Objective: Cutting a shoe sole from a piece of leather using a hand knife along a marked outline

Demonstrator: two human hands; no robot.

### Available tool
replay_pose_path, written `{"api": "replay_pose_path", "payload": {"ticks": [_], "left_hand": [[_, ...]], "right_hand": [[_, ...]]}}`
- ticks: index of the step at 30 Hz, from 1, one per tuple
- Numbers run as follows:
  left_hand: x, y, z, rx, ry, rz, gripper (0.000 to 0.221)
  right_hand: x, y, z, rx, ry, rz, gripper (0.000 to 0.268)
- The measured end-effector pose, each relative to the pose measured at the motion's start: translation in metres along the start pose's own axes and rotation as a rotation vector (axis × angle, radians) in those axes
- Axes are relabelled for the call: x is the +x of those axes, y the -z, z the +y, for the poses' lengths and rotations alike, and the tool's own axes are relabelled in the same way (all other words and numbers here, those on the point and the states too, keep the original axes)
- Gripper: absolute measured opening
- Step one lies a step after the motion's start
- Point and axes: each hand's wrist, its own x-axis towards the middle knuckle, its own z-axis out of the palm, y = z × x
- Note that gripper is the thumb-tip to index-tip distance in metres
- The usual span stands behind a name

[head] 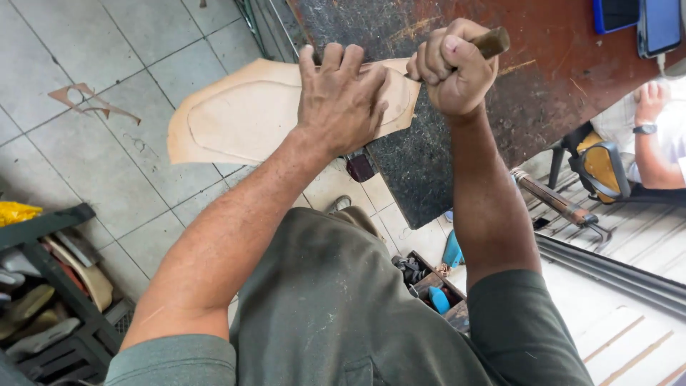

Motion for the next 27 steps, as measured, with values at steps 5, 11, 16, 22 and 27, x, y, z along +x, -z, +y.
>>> {"api": "replay_pose_path", "payload": {"ticks": [5, 11, 16, 22, 27], "left_hand": [[-0.009, -0.022, -0.002, -0.025, -0.035, 0.181, 0.044], [-0.008, -0.015, -0.004, -0.042, -0.046, 0.269, 0.036], [-0.007, -0.015, -0.005, -0.012, -0.036, 0.235, 0.037], [-0.007, -0.011, -0.004, -0.015, -0.070, 0.282, 0.033], [-0.003, -0.014, -0.004, -0.011, -0.041, 0.266, 0.035]], "right_hand": [[-0.005, 0.008, 0.004, -0.034, 0.022, -0.050, 0.027], [-0.016, -0.009, -0.006, -0.084, 0.075, 0.033, 0.027], [-0.021, -0.016, -0.012, -0.081, 0.059, 0.080, 0.028], [-0.030, -0.021, -0.011, -0.093, 0.077, 0.180, 0.027], [-0.037, -0.015, -0.004, -0.103, 0.119, 0.145, 0.027]]}}
